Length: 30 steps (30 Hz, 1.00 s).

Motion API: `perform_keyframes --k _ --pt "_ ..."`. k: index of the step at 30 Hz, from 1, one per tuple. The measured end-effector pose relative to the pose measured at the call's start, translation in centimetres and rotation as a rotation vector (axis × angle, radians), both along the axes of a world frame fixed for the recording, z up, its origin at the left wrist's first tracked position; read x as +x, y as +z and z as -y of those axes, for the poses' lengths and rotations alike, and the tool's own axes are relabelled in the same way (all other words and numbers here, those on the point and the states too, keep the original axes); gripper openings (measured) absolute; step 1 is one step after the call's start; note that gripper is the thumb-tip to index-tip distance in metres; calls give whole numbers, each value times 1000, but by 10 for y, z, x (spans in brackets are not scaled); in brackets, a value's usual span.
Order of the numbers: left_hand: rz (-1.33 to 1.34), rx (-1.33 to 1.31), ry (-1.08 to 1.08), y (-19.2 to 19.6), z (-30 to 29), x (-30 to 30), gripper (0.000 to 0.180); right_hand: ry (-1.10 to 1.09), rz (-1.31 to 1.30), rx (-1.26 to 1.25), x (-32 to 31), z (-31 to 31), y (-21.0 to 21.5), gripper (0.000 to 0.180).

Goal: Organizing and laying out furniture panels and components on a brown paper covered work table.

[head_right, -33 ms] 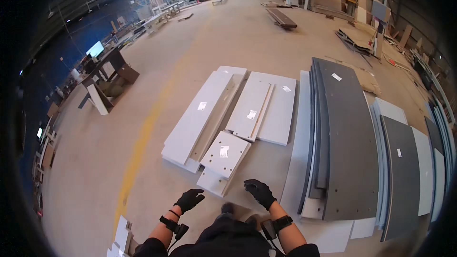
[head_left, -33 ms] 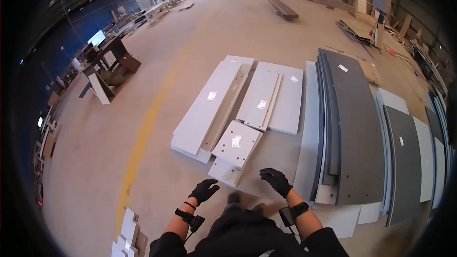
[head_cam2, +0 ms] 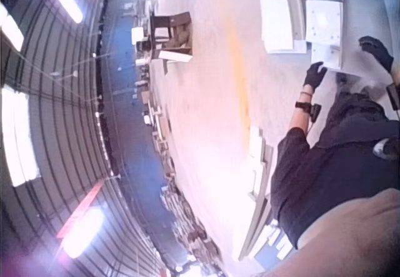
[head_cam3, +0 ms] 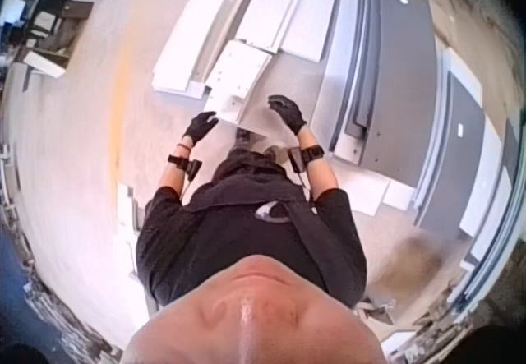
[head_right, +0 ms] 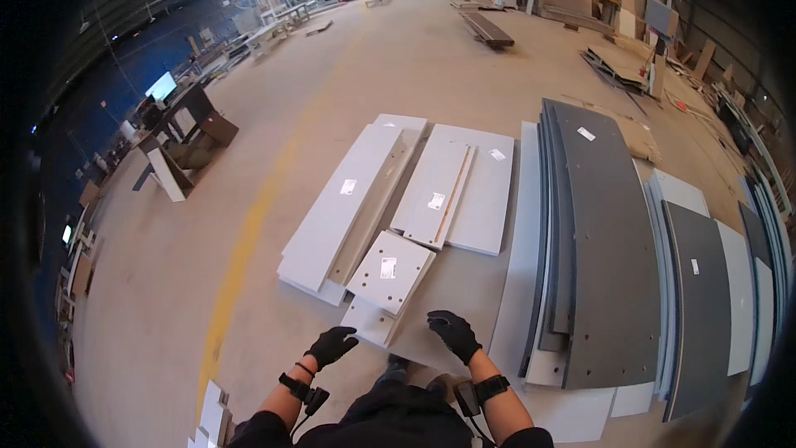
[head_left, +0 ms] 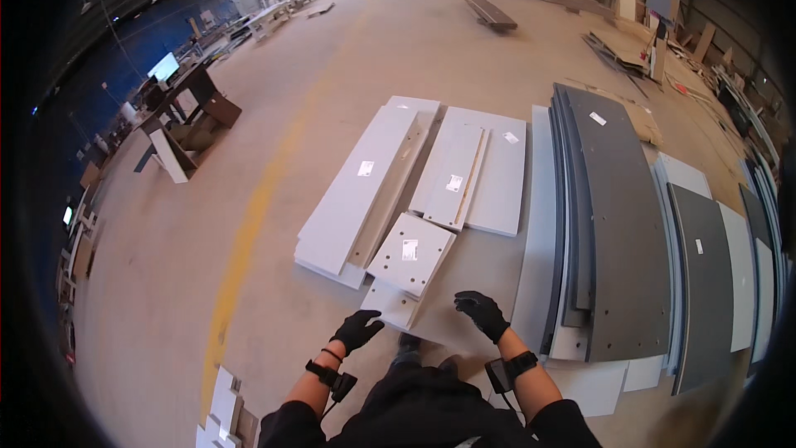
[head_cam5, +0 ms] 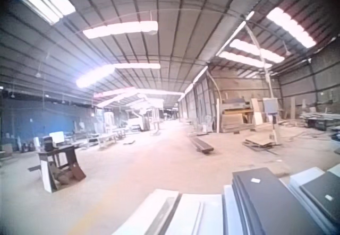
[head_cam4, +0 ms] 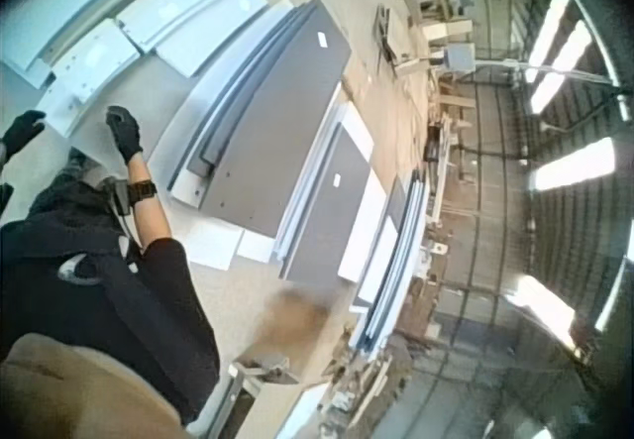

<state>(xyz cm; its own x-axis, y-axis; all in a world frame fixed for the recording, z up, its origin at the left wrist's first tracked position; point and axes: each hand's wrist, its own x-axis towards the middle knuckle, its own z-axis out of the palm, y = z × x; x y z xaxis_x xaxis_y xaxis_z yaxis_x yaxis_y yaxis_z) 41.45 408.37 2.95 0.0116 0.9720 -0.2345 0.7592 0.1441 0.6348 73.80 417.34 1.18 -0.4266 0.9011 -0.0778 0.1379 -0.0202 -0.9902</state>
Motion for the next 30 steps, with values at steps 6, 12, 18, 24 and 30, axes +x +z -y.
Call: perform_keyframes --k 6,12,18,24,30 --pt "-63 246 -236 -39 -152 -2 49 -397 -140 -356 -10 -85 -53 37" --pt "-210 58 -220 -40 -251 -11 75 -576 69 -390 -37 -175 -103 39" --pt "-235 129 -253 -28 -246 -22 69 -635 376 -293 -79 -199 -83 57" --pt "-105 362 404 10 -221 -196 49 -706 -220 -615 -44 -188 -109 38" --pt "-61 278 729 9 -185 -251 43 -591 -275 -866 -90 -234 -86 32"
